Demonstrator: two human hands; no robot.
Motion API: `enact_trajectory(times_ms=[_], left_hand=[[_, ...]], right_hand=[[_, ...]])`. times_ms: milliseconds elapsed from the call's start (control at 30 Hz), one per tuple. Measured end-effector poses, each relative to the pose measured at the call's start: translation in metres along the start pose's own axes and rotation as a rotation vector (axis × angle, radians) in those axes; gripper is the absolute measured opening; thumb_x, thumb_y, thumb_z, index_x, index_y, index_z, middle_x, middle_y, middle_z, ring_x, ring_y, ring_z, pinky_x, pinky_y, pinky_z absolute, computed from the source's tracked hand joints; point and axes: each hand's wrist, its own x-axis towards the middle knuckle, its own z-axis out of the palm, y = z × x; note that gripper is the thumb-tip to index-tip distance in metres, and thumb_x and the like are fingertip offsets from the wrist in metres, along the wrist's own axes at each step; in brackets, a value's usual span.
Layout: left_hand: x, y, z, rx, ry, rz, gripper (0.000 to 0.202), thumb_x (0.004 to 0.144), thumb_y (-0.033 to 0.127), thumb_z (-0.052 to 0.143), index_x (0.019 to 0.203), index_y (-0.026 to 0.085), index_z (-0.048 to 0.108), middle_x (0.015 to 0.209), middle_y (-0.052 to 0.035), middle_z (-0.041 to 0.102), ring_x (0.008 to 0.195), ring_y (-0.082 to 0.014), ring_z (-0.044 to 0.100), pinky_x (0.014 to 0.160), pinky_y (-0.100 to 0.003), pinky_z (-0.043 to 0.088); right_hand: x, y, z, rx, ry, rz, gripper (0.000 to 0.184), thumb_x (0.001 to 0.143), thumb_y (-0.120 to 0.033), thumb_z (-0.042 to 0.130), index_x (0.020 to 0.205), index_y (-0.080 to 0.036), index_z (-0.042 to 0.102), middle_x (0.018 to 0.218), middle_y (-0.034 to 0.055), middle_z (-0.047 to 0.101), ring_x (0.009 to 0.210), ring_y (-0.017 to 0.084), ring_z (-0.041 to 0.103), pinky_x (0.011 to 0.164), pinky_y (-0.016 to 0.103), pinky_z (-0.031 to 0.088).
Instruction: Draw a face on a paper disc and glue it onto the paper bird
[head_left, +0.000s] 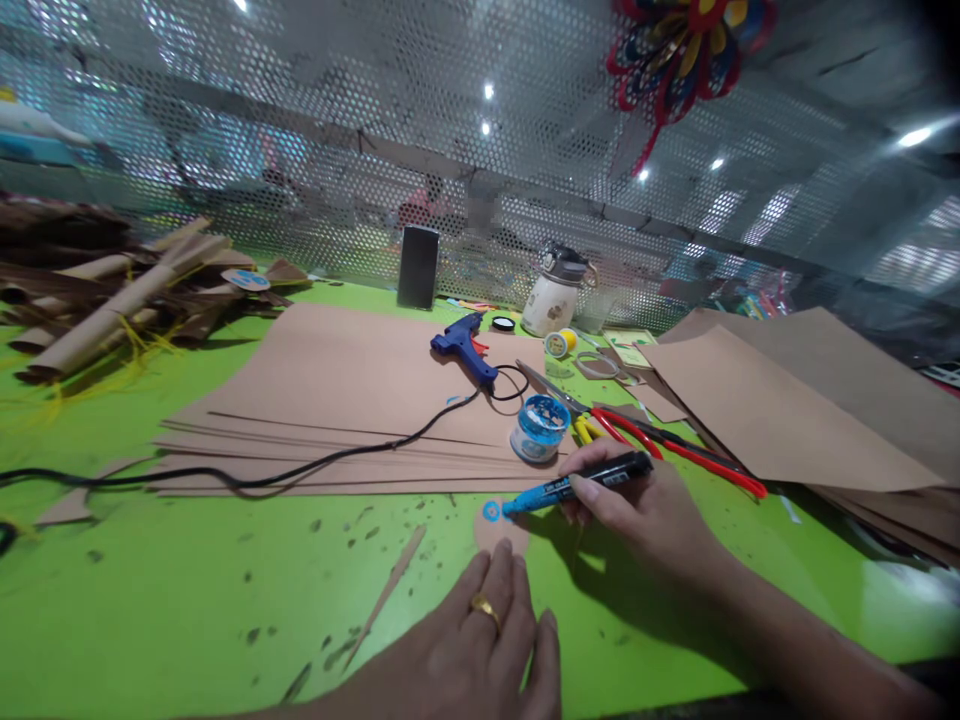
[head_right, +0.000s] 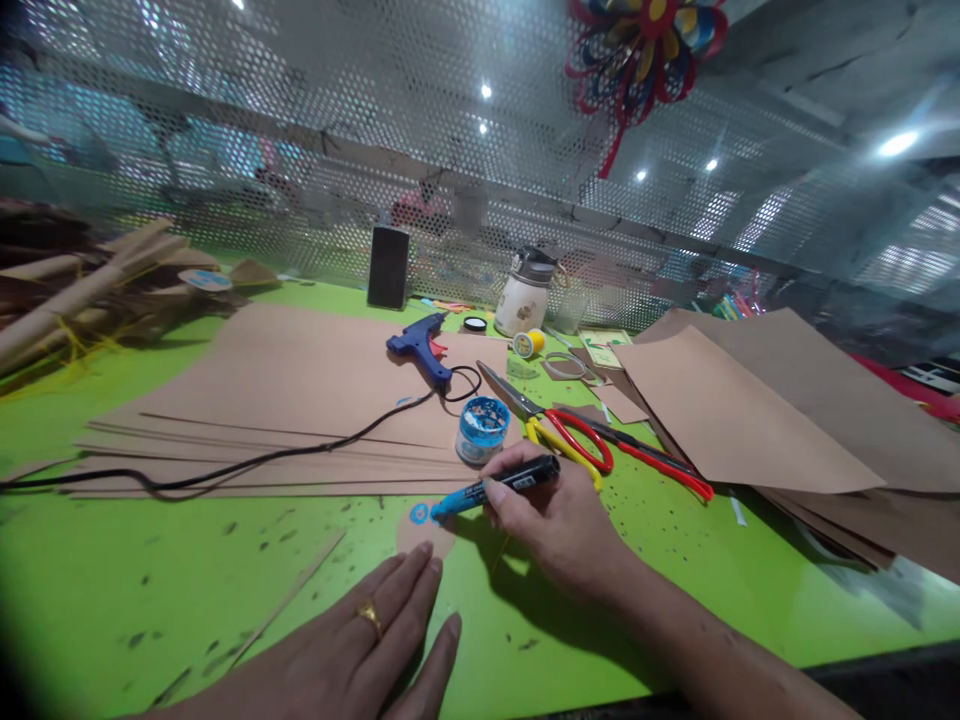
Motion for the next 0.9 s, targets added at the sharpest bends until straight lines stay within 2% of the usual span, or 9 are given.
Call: enact_trajectory(times_ms=[233,500,700,900], left_hand=[[0.0018,-0.0015,-0.0003,-0.015,-0.049,0.007,0.033,0.09,0.018,0.052,0.121,0.007,0.049,0.12,-0.0238,0.062,0.116,-0.0356,0.057,0.096,-0.046,0.048],[0.0021,-0.0008,0.001,-0.021,-0.036,0.012,0.031,0.09,0.016,0.051,0.12,0.006,0.05,0.118,-0.0247,0.063,0.115,-0.0359,0.058,0.095,-0.047,0.049],[0.0031,-0.0019,0.0024,0.001,-0.029,0.021,0.03,0.091,0.018,0.05,0.119,0.007,0.05,0.116,-0.0239,0.064,0.113,-0.0362,0.059,0.094,-0.046,0.051],[-0.0006,0.0009,0.0024,-0.043,-0.037,0.005,0.034,0.089,0.017,0.054,0.121,0.005,0.049,0.119,-0.0274,0.061,0.117,-0.0373,0.056,0.098,-0.049,0.047]], right_hand=[[-0.0019,0.0003,-0.0015,-0.021,-0.027,0.021,0.008,0.083,-0.025,0.062,0.086,-0.018,0.062,0.066,-0.0001,0.061,0.058,0.013,0.057,0.056,0.026,0.048],[-0.0013,-0.0021,-0.0023,0.01,0.051,0.003,0.009,0.081,-0.028,0.064,0.081,-0.019,0.063,0.06,-0.001,0.06,0.055,0.013,0.056,0.054,0.027,0.049],[-0.0015,0.0002,-0.0003,0.013,0.011,0.013,0.01,0.081,-0.029,0.065,0.085,-0.019,0.064,0.064,-0.0008,0.06,0.058,0.014,0.057,0.056,0.028,0.048],[-0.0017,-0.0016,-0.0022,-0.005,-0.012,0.033,0.008,0.081,-0.026,0.063,0.084,-0.018,0.062,0.066,-0.0003,0.061,0.059,0.013,0.057,0.057,0.027,0.048]])
